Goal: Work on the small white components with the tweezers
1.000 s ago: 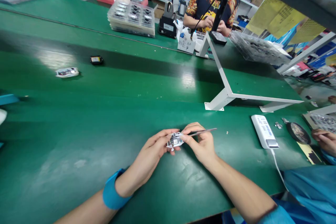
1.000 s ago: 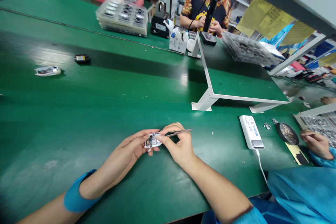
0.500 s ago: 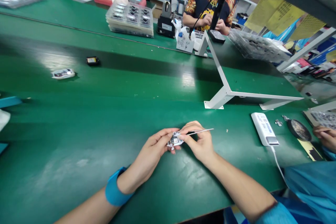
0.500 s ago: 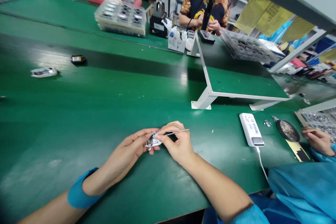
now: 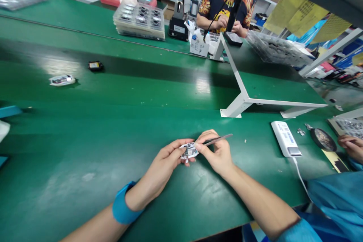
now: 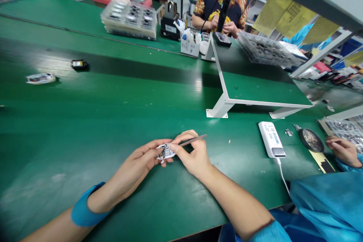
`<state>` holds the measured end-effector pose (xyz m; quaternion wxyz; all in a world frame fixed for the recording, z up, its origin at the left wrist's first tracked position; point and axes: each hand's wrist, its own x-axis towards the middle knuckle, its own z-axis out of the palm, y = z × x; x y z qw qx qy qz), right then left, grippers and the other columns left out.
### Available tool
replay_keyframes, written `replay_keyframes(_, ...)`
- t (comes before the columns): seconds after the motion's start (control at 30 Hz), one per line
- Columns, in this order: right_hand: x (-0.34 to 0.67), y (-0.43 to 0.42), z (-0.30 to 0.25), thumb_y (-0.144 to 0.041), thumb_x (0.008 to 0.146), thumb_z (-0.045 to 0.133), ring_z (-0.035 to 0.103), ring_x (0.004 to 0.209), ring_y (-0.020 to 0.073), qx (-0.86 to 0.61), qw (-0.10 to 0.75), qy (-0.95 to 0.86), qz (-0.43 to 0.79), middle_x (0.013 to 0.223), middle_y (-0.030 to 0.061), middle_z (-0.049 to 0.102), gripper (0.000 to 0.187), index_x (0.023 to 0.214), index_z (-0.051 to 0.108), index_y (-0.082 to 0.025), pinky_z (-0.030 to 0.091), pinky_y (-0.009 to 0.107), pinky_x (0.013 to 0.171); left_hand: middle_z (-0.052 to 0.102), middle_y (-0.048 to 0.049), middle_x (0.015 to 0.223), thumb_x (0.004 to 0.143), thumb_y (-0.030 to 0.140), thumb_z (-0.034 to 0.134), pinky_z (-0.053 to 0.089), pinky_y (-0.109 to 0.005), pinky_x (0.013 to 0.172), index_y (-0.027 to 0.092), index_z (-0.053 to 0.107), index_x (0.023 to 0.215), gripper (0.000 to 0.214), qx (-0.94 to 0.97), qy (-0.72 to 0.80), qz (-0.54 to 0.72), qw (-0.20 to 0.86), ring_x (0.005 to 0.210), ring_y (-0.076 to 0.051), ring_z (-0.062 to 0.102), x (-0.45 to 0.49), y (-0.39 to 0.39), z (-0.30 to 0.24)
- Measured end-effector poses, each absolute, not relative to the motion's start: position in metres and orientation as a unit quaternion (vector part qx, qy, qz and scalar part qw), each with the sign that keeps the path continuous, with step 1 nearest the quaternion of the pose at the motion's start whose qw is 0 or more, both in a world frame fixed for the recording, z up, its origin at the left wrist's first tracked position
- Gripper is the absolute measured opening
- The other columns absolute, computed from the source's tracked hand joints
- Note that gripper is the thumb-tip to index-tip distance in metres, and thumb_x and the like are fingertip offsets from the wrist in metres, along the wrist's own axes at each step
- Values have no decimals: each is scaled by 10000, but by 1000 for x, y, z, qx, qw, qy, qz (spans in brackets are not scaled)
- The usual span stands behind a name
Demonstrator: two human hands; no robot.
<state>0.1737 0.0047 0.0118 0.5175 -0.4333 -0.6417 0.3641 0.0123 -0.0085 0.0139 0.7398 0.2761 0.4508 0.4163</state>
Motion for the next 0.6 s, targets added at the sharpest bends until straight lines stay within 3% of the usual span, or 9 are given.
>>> replay_keyframes(0.6,174,5,11,-290,818,705,637,825,199,-453,485,-647,376,790,34,681,83,779,691,-219,527,361,786,740,-62,908,758,292,705,493,-306,673,165,730,978,255,291,465,404,732,754,-201,652,11,-10,13)
